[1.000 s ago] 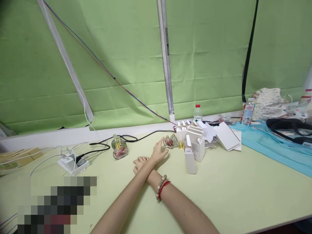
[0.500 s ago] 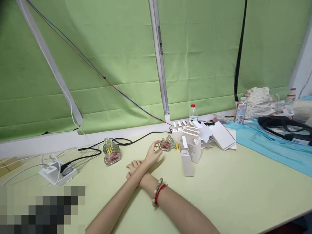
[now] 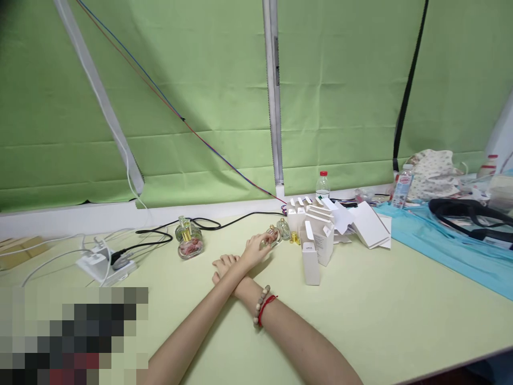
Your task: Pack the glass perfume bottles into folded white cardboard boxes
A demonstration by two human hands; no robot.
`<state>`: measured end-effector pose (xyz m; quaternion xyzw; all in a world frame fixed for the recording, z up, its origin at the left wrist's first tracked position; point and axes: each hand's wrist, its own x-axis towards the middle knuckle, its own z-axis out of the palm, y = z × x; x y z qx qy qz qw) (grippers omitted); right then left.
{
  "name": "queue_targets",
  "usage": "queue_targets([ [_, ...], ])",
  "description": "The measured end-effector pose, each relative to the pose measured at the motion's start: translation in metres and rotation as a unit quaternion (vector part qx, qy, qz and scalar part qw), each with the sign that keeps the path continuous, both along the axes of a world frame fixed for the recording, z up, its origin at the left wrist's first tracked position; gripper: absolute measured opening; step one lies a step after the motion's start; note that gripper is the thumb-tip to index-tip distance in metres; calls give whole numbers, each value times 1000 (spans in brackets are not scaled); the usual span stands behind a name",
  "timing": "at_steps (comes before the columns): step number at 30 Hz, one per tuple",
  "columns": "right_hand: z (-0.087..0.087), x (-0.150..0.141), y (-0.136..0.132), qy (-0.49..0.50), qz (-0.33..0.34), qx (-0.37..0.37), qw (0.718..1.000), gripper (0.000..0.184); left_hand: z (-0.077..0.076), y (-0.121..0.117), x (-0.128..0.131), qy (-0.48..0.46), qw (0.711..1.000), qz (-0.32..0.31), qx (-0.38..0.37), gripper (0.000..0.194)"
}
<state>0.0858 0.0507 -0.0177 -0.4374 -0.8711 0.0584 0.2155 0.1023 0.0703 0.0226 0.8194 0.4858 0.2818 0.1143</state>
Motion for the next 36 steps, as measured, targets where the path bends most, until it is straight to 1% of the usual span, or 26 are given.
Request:
queue_targets([
  [2,1,0,-2,1,0,-1,1000,36,1,-6,-1,46,999,9,24,27],
  [5,0,1,-7,0,3,1,1000,35,3,-16,-1,90,995,31,37,33],
  [10,-6,6,-21,-6,3,8,1000,42,6,-27,-12,142,984,80,78,31],
  [12,-6,11,-30,-8,34,-2,999,46,8,-31,-22,159,981,81,81,32],
  [14,-4,16,-39,-11,91,-8,996,51,9,-36,-35,159,982,76,68,34],
  [15,-1,19,-44,-8,98,-9,995,52,10,-38,-41,160,983,70,60,36],
  [18,5,25,-53,29,140,-6,990,51,8,-46,-58,130,990,53,32,38],
  [21,8,28,-56,51,146,-18,988,52,1,-48,-69,40,999,32,-8,37],
  [24,9,30,-56,73,139,-26,987,51,-8,-41,-76,-53,998,17,-12,35],
  [26,11,32,-56,73,135,-25,988,47,-11,-33,-81,-82,997,3,-7,34],
  [28,15,35,-53,53,134,-10,989,46,-12,-25,-87,-86,996,-29,-14,35],
  [30,18,41,-48,26,142,23,989,51,-12,-19,-94,-93,993,-66,-26,37],
  [31,20,45,-44,12,152,38,988,48,-13,-16,-97,-92,992,-78,-36,36],
  [33,22,56,-37,3,178,56,982,36,-13,-15,-101,-83,993,-69,-53,38],
  [34,22,64,-33,17,169,60,984,31,-14,-15,-102,-67,995,-55,-52,39],
  [36,21,83,-29,54,142,53,987,27,-16,-18,-99,1,999,-37,-30,39],
])
